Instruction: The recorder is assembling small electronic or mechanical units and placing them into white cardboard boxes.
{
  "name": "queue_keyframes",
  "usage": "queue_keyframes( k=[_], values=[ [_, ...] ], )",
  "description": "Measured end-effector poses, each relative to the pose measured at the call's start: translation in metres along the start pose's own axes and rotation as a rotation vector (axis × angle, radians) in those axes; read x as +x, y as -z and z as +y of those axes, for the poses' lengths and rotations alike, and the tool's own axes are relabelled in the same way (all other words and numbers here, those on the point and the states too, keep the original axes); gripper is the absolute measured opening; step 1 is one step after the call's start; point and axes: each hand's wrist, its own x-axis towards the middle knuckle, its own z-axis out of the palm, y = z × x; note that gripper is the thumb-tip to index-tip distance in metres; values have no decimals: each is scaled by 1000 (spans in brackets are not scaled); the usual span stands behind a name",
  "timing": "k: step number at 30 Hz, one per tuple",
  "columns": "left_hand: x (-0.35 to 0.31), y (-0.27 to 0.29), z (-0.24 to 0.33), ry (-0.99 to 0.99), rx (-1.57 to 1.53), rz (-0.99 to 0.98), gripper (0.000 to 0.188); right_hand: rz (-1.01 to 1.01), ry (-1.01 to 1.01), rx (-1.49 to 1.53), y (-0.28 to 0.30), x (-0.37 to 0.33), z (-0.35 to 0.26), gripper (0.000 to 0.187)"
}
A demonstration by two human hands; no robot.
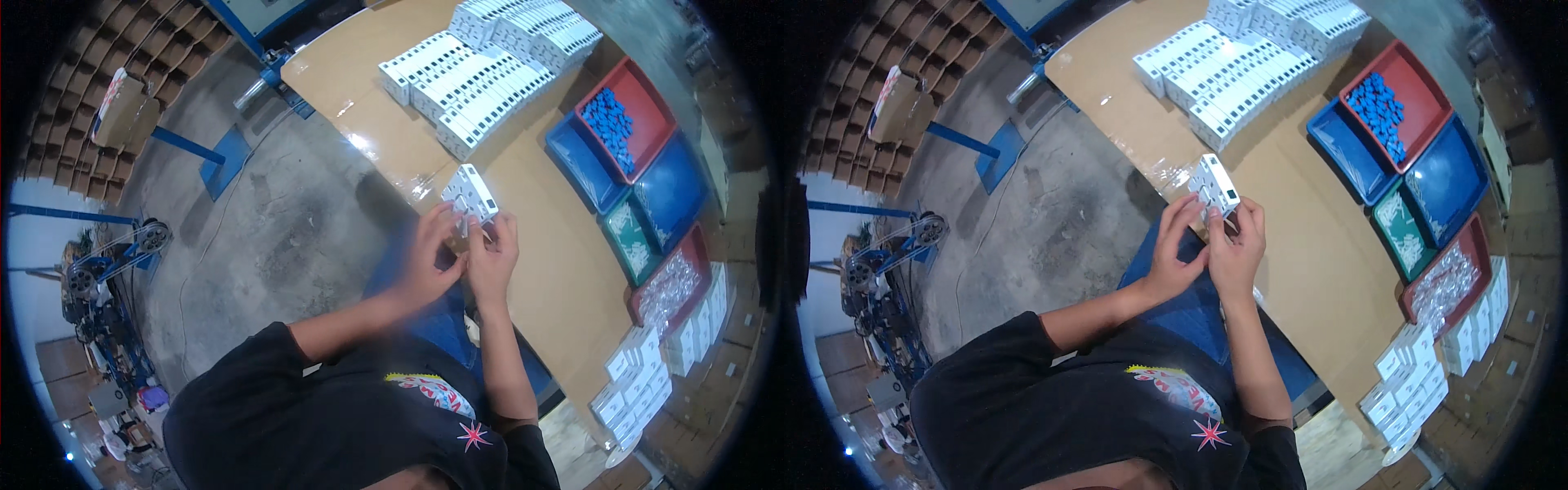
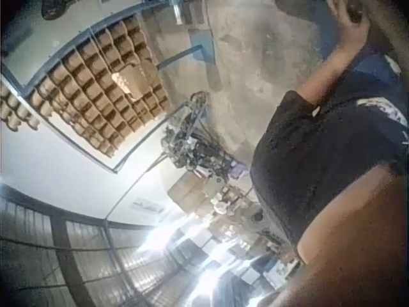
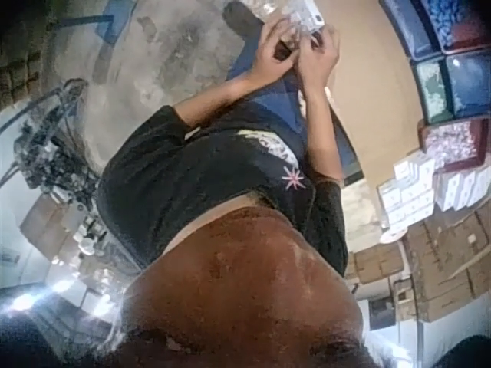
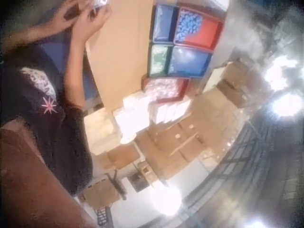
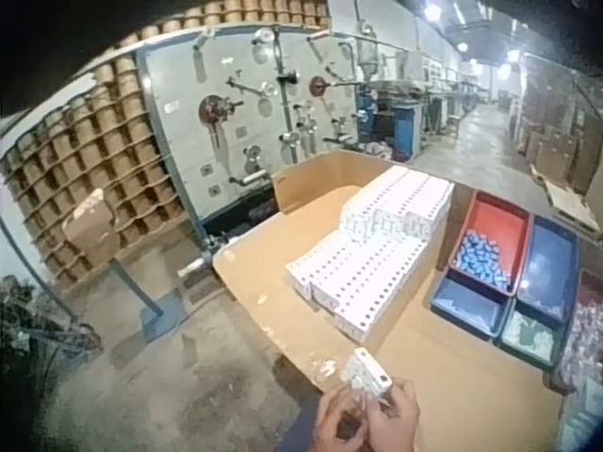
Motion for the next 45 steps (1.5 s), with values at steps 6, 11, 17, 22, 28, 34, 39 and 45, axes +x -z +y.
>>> queue_keyframes(
  k=[6,11,17,22,28,34,39,45],
  values=[
    [-12,16,-39,165,-49,247,58,46,41,-41,-43,34,-3,36],
    [-41,27,-88,645,-184,7,10,-135,118,-350,-64,84,-15,47],
    [-38,9,-105,662,-273,30,10,-156,316,-510,-104,138,-20,39],
    [-37,4,-106,629,-136,7,11,-149,604,-846,-121,170,4,34],
    [-30,8,-94,619,50,-10,13,-184,670,-1042,-121,176,7,27],
    [-28,8,-91,625,31,-3,13,-166,665,-1077,-118,180,13,25],
    [-30,7,-96,607,73,-14,13,-113,691,-1122,-118,180,22,26],
    [-31,7,-97,614,62,-16,12,-63,694,-1136,-116,181,26,27]
  ],
)
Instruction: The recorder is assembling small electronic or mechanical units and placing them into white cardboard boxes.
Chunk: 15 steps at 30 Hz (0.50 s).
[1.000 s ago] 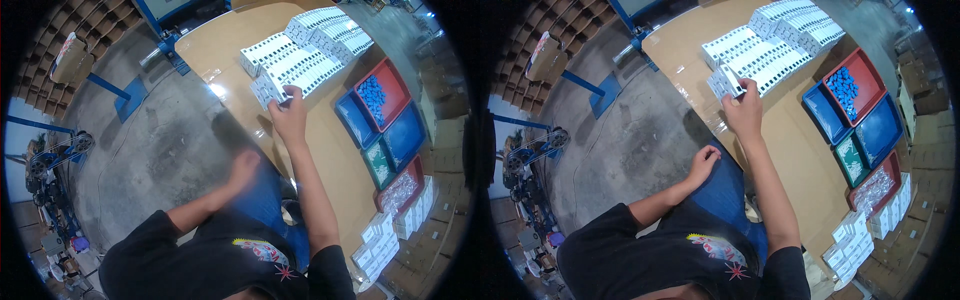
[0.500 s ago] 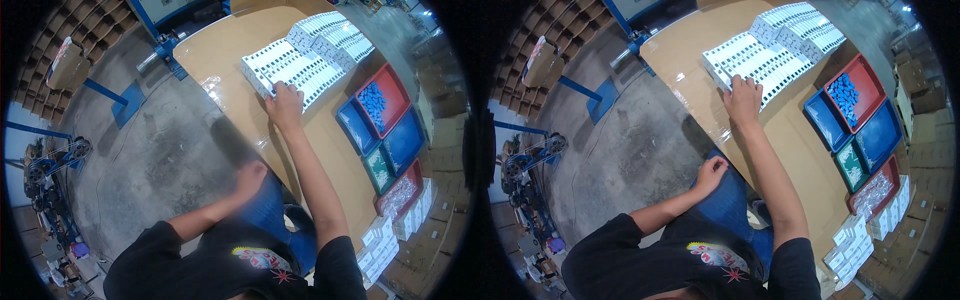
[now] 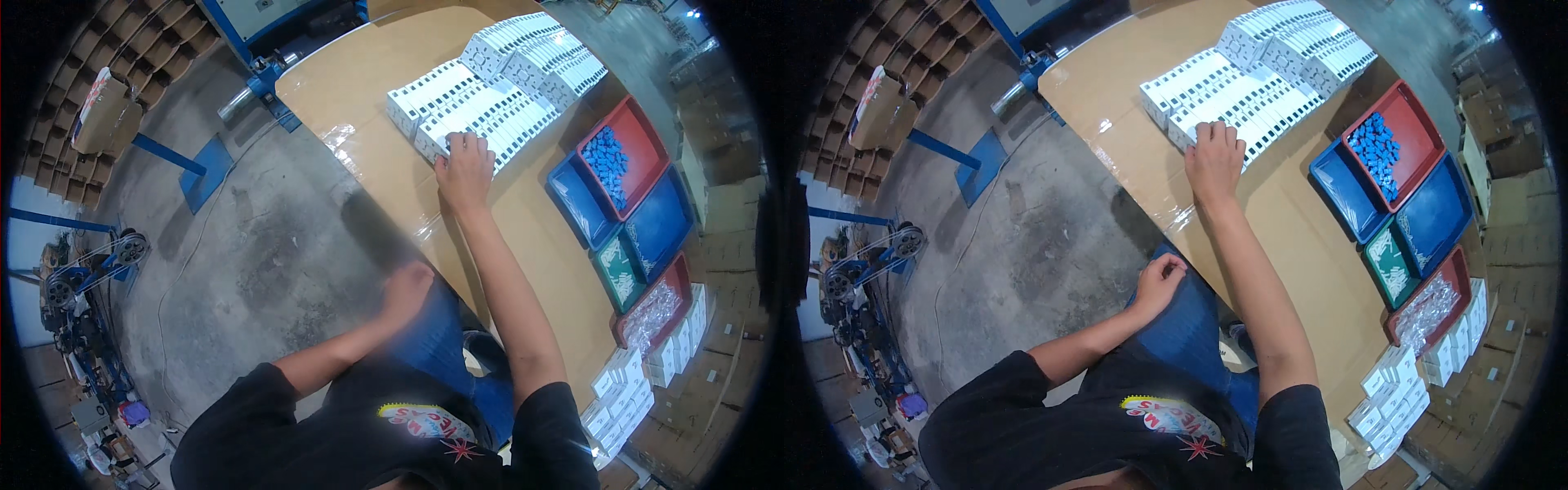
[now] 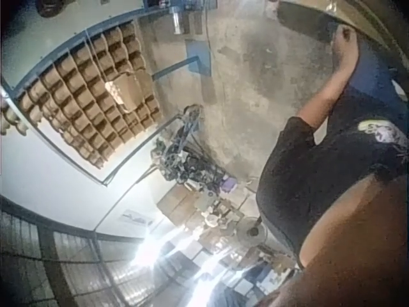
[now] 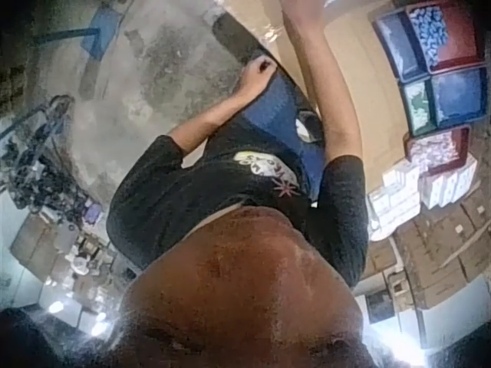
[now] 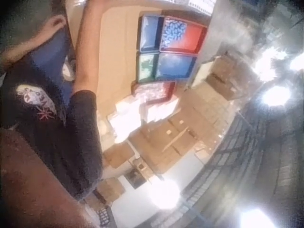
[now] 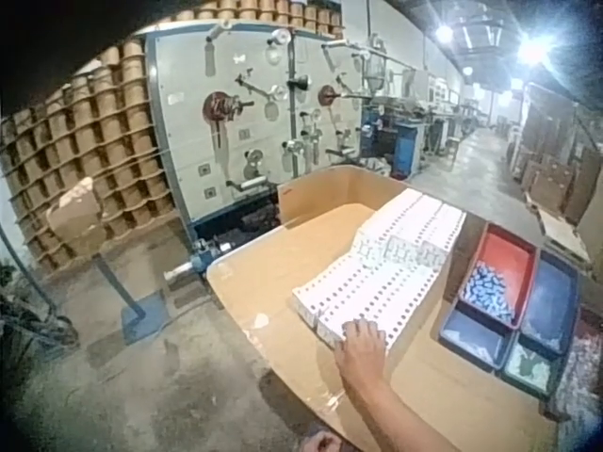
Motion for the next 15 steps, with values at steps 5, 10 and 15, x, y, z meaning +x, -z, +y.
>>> queue_keyframes(
  k=[5,10,15],
  values=[
    [0,3,7,4,7,-10,12,-4,15,-18,1,1,2,26],
    [1,1,5,6,-27,-26,13,20,2,-42,-3,3,0,23],
    [2,-2,-2,-3,-11,-27,13,35,-1,-88,-8,8,0,26]
  ],
)
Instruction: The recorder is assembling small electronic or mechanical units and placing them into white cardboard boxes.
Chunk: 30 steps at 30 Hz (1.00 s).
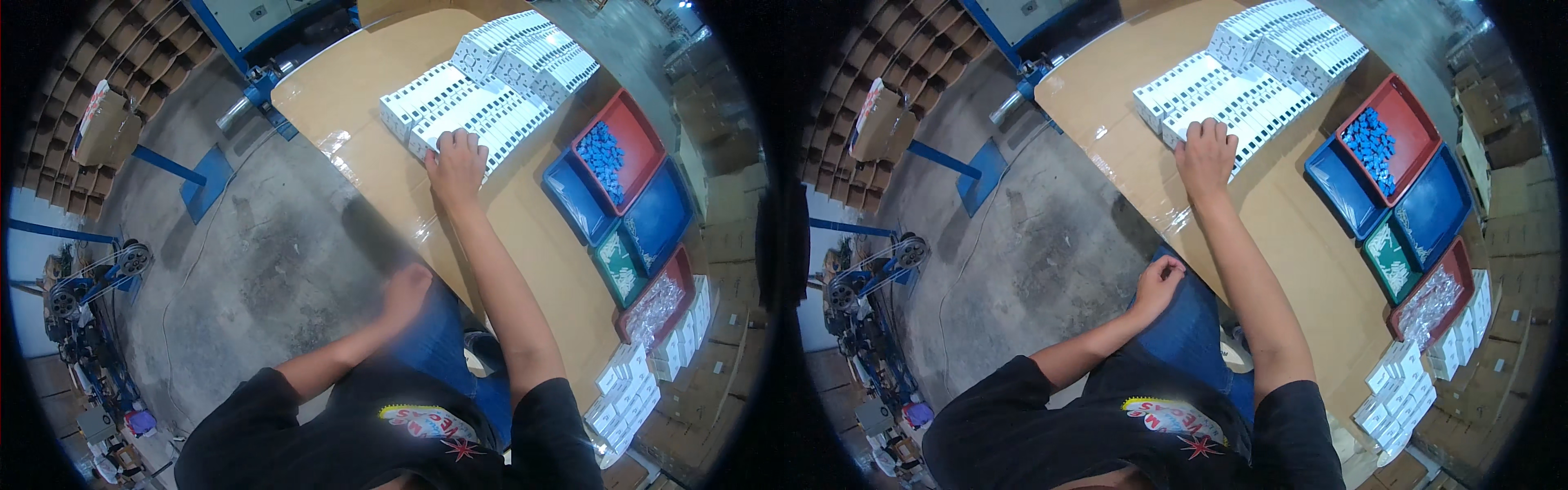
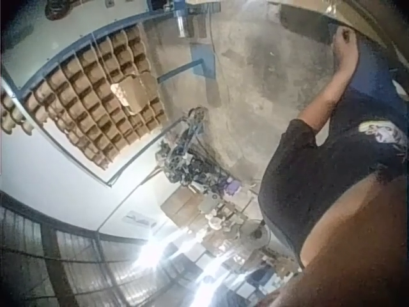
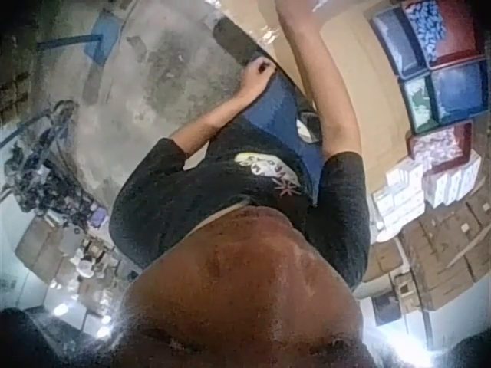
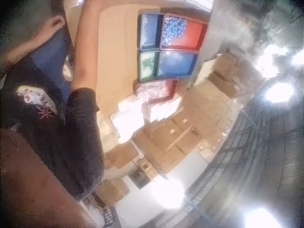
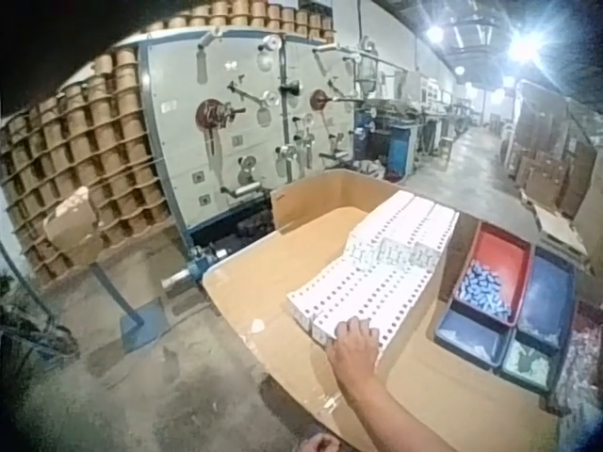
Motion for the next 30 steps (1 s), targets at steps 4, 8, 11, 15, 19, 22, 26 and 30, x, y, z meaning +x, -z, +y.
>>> queue_keyframes(
  k=[4,8,11,15,19,22,26,30],
  values=[
    [1,0,5,25,-19,-17,13,4,-4,-9,0,0,0,25],
    [1,2,1,-18,-13,6,13,9,-3,3,0,0,-1,25],
    [1,1,2,-12,-10,-4,13,-4,0,2,1,-1,1,24],
    [2,-3,-6,24,-30,-22,12,8,-8,30,9,-3,2,24],
    [6,-8,-21,47,-126,-33,11,103,-35,155,30,-17,4,21],
    [7,-6,-23,52,-161,-42,10,133,-100,260,47,-50,19,15],
    [7,3,-3,77,-170,-106,10,81,-248,315,93,-126,64,11],
    [0,3,16,-96,-18,-63,9,53,-518,285,152,-225,110,8]
  ],
)
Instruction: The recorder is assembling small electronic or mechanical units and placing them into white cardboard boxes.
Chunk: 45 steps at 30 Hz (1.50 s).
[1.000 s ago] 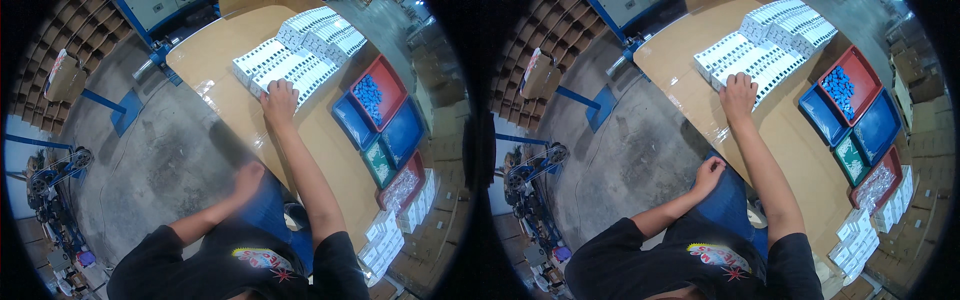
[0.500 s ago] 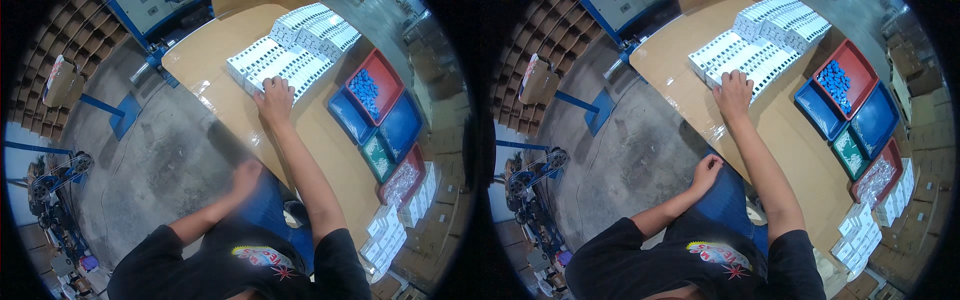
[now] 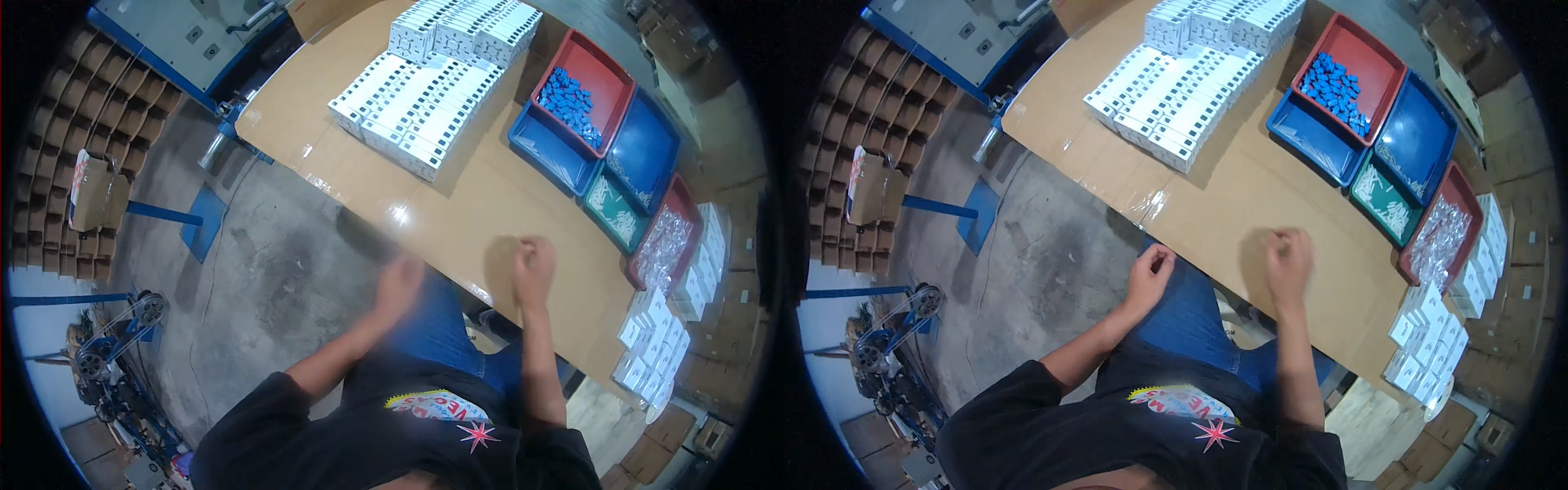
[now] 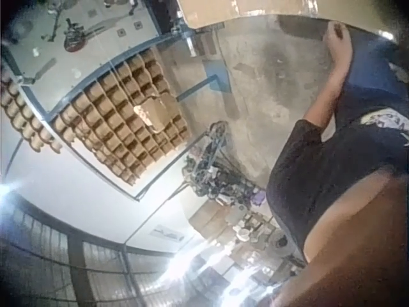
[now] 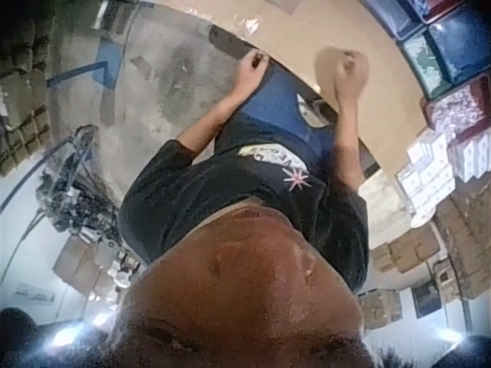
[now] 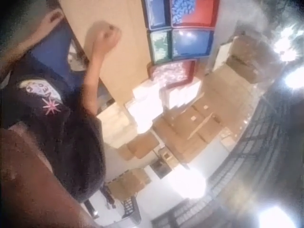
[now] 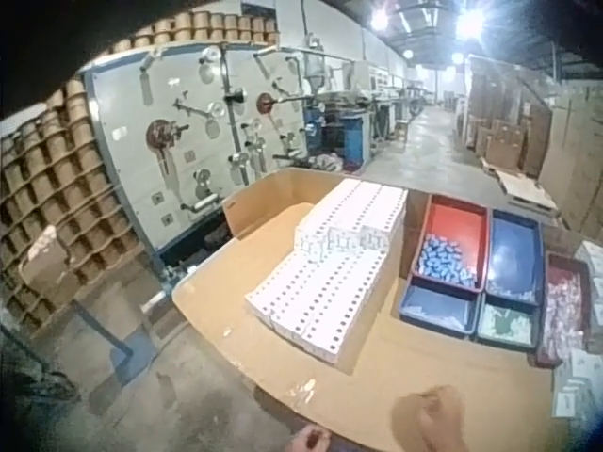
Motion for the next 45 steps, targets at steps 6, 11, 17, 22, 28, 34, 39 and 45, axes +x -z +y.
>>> queue_keyframes(
  k=[6,11,17,22,28,34,39,45],
  values=[
    [0,4,54,-609,412,-705,13,161,-410,-103,118,-97,92,10],
    [-7,-23,50,-725,419,-908,19,274,-543,-209,173,-146,137,12],
    [-36,-100,50,-538,857,-1194,27,496,-607,-356,225,-190,180,18],
    [-38,-120,81,-420,649,-1482,36,359,-428,-405,243,-233,226,25],
    [-21,-128,31,-297,547,-1494,28,666,-546,-403,232,-192,177,12],
    [-23,-140,33,-241,702,-1510,32,755,-686,-450,248,-202,175,15],
    [-21,-138,31,-91,669,-1491,34,866,-660,-603,269,-212,182,26],
    [-23,-144,36,-124,702,-1511,33,820,-686,-707,277,-233,206,44]
  ],
)
